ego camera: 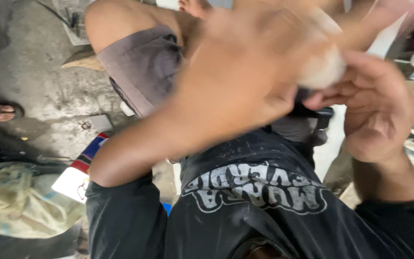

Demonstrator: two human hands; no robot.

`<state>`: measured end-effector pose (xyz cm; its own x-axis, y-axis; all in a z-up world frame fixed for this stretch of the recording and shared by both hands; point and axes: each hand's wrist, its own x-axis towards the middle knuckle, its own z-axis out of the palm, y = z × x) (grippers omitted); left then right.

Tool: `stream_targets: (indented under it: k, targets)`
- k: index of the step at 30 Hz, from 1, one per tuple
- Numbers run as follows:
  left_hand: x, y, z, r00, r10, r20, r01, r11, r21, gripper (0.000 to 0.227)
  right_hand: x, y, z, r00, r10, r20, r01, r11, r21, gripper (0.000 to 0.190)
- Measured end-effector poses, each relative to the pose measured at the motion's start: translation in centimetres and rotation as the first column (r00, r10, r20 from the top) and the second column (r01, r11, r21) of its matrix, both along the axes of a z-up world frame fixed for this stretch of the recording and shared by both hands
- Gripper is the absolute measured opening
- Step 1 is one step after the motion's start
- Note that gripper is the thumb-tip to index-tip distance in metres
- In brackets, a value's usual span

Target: The person assembles sandals by attaching black rubber soles to white plastic straps. They press the sole onto the strap, use a handheld tool to secure the edges, and then place the finished sandal on a nearby machine before picking up the next pair.

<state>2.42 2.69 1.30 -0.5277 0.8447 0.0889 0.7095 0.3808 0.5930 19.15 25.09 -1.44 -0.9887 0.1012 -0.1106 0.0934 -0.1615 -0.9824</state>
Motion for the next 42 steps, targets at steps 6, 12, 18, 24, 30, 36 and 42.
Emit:
stream_targets:
  k: [6, 12, 18, 24, 30, 36, 42]
  targets:
    - [1.3, 1.2, 1.2, 0.993, -0.107, -0.050, 0.105, 0.994, -0.040, 0.053, 0.6, 2.7, -4.2, 0.980, -0.159, 0.116, 0.131, 0.966, 0.222, 0.040]
    - [-0.9, -5.7, -6.2, 0.526, 0.010, 0.850, -0.495, 0.817, 0.297, 0.068, 1.6, 5.7, -7.1, 0.929, -0.080, 0.360, 0.061, 0.996, 0.065, 0.042]
    - [4.4, -4.8, -12.3, 0.156, -0.103, 0.982, -0.547, 0.819, 0.172, 0.045, -4.1, 5.5, -3.9, 0.936, 0.272, 0.223, -0.351, 0.694, 0.629, 0.044]
    - [3.7, -3.1, -10.4, -0.146, -0.215, 0.966, -0.879, 0.477, -0.026, 0.047, -6.2, 1.3, -1.8, 0.947, 0.279, 0.159, -0.315, 0.710, 0.630, 0.023]
    - [1.5, -5.0, -9.2, 0.122, -0.183, 0.976, -0.778, 0.593, 0.208, 0.032, -3.0, -3.0, -1.9, 0.928, 0.227, 0.296, -0.314, 0.903, 0.294, 0.026]
    - [1.9, -5.7, -9.0, 0.177, -0.181, 0.967, -0.739, 0.625, 0.252, 0.032, 0.4, -6.4, -5.2, 0.965, 0.170, 0.200, -0.167, 0.985, -0.033, 0.027]
    - [2.4, -5.2, -9.4, 0.094, -0.089, 0.992, -0.748, 0.651, 0.130, 0.029, 1.4, -7.5, -5.8, 0.950, 0.205, 0.235, -0.084, 0.894, -0.439, 0.036]
